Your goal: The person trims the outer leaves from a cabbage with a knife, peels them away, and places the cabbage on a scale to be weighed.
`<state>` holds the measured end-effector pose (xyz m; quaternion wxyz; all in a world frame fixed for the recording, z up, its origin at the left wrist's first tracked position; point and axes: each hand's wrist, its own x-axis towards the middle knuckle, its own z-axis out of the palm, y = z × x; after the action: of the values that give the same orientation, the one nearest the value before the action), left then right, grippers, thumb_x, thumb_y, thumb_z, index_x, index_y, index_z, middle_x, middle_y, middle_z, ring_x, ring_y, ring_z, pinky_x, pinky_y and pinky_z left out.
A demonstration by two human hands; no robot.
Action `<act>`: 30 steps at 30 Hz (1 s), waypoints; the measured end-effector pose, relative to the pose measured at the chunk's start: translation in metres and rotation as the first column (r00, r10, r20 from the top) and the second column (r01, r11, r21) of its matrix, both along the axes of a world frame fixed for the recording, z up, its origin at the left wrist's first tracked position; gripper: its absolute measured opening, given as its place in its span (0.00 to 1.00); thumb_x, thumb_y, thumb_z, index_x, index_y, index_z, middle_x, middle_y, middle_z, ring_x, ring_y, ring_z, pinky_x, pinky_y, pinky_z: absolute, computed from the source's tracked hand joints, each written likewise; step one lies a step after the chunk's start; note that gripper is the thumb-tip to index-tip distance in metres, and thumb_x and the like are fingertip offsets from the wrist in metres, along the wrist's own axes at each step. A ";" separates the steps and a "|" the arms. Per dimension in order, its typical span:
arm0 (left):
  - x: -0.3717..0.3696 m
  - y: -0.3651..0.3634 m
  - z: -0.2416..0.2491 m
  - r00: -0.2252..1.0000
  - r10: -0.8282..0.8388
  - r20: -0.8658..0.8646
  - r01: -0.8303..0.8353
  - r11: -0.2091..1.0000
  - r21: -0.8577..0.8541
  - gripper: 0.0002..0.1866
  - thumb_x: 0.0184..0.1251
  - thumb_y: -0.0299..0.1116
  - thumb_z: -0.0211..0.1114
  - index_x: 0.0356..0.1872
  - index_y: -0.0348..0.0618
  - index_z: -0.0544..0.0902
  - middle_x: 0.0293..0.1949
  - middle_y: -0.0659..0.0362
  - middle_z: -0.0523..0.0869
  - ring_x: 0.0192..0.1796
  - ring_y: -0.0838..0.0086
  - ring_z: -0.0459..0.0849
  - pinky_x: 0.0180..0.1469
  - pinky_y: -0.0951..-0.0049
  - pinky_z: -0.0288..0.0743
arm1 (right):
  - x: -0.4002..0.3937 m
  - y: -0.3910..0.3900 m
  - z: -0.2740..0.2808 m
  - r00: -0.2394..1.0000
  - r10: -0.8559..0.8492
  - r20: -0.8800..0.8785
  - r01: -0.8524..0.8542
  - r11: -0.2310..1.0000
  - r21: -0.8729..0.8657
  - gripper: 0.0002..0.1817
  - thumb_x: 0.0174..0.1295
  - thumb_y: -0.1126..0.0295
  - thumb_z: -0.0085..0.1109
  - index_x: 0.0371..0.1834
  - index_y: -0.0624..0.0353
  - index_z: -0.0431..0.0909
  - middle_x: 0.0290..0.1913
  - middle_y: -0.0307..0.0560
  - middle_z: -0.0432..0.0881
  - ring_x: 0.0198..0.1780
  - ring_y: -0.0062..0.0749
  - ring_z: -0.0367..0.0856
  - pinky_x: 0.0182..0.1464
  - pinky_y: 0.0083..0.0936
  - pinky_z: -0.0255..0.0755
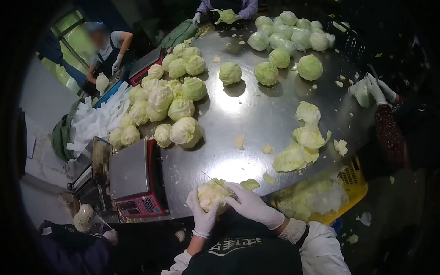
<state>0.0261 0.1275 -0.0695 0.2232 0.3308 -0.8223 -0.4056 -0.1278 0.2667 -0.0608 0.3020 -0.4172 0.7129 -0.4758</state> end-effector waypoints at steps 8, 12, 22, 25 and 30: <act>-0.027 -0.005 -0.001 0.955 0.068 -0.289 0.032 0.944 0.329 0.50 0.53 0.29 0.83 0.74 0.33 0.59 0.65 0.48 0.69 0.66 0.65 0.73 0.69 0.65 0.71 | -0.009 0.024 0.019 0.923 0.098 -0.373 -0.030 0.982 0.185 0.31 0.76 0.59 0.51 0.79 0.57 0.61 0.75 0.56 0.69 0.53 0.55 0.85 0.54 0.44 0.80; -0.027 -0.011 -0.009 0.972 0.050 -0.228 0.037 0.931 0.364 0.46 0.53 0.29 0.84 0.68 0.31 0.62 0.63 0.46 0.70 0.64 0.65 0.74 0.68 0.65 0.72 | -0.011 0.019 0.011 0.893 0.110 -0.436 -0.032 0.983 0.181 0.31 0.76 0.60 0.50 0.79 0.56 0.61 0.77 0.49 0.68 0.43 0.52 0.87 0.44 0.44 0.82; -0.036 -0.019 -0.026 0.959 0.012 -0.283 0.089 0.935 0.342 0.37 0.58 0.27 0.80 0.64 0.32 0.65 0.58 0.49 0.75 0.58 0.68 0.79 0.62 0.67 0.77 | -0.026 -0.017 0.018 0.899 0.090 -0.428 0.023 0.968 0.250 0.29 0.77 0.59 0.49 0.80 0.46 0.61 0.58 0.50 0.81 0.37 0.50 0.87 0.38 0.45 0.81; -0.037 -0.010 -0.011 0.954 0.090 -0.285 0.055 0.884 0.464 0.39 0.55 0.32 0.82 0.63 0.32 0.67 0.59 0.45 0.75 0.60 0.62 0.79 0.64 0.61 0.76 | -0.031 -0.026 0.017 0.892 0.075 -0.445 0.038 0.970 0.239 0.24 0.77 0.59 0.49 0.74 0.49 0.70 0.50 0.53 0.84 0.36 0.51 0.87 0.37 0.45 0.81; -0.026 -0.007 -0.021 0.964 -0.211 -0.162 0.199 0.976 -0.085 0.46 0.48 0.41 0.85 0.65 0.32 0.68 0.62 0.42 0.73 0.69 0.48 0.70 0.74 0.52 0.64 | -0.077 -0.035 -0.025 0.952 -0.083 -0.294 0.169 0.945 0.282 0.21 0.78 0.54 0.42 0.55 0.55 0.82 0.43 0.61 0.87 0.47 0.59 0.85 0.50 0.50 0.78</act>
<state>-0.0001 0.1200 -0.0905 0.2604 0.2003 -0.8435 -0.4249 -0.2048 0.2315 -0.0861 0.2280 -0.3817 0.8382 -0.3158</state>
